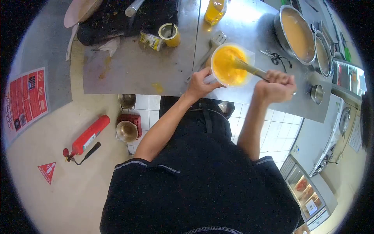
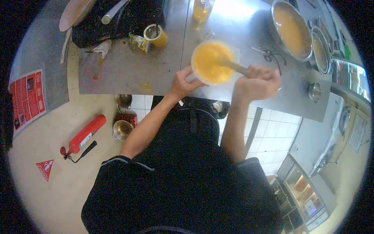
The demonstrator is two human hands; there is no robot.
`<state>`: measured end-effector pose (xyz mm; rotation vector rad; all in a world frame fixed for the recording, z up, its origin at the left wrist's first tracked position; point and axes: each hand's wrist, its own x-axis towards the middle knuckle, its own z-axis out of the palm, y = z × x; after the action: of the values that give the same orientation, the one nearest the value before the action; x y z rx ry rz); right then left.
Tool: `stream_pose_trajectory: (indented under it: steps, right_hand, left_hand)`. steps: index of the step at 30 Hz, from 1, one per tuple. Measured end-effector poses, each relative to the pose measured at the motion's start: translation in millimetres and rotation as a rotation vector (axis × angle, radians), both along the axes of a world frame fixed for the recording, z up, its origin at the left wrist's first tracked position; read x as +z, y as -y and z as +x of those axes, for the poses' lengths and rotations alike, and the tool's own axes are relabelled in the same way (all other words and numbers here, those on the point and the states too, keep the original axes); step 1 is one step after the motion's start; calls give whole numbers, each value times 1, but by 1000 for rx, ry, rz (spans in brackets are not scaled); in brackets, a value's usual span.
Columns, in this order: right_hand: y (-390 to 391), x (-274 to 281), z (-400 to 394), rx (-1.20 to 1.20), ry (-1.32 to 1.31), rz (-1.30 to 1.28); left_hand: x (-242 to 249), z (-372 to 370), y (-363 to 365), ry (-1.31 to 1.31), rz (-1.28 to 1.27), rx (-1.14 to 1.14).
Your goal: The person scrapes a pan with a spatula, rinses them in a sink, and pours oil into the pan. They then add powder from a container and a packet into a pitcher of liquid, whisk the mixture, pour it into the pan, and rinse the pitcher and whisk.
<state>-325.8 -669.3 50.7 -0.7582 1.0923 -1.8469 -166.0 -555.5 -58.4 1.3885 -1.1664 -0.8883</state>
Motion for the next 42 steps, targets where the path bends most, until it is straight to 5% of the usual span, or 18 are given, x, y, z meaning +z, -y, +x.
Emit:
stream_pose_trajectory:
  steps: [2, 3, 6, 16, 19, 24, 29, 33, 42]
  right_hand:
    - [-2, -45, 21, -221, -353, 9]
    - [-4, -45, 29, -64, -61, 233]
    - [8, 17, 14, 99, 62, 293]
    - [-19, 139, 1, 477, 38, -201]
    - [-22, 158, 5, 508, -4, -290]
    - [-20, 157, -1, 507, -87, -356]
    - [-21, 143, -15, 362, -166, -160]
    - [-20, 160, -34, 579, -76, -336]
    - [-17, 184, -24, 672, -91, -290]
  left_hand:
    - [-4, 0, 3, 7, -18, 5]
    - [-3, -1, 4, 8, -41, 16]
    - [1, -2, 2, -28, -57, 21]
    - [-20, -1, -5, -99, -232, -18]
    - [-16, -4, 2, 106, -335, 47]
    - [-20, -7, 8, 58, -344, 79]
    - [-14, -6, 11, 13, -442, 121]
    - [-13, 0, 14, 0, -430, 123]
    - [9, 8, 11, -37, -350, 133]
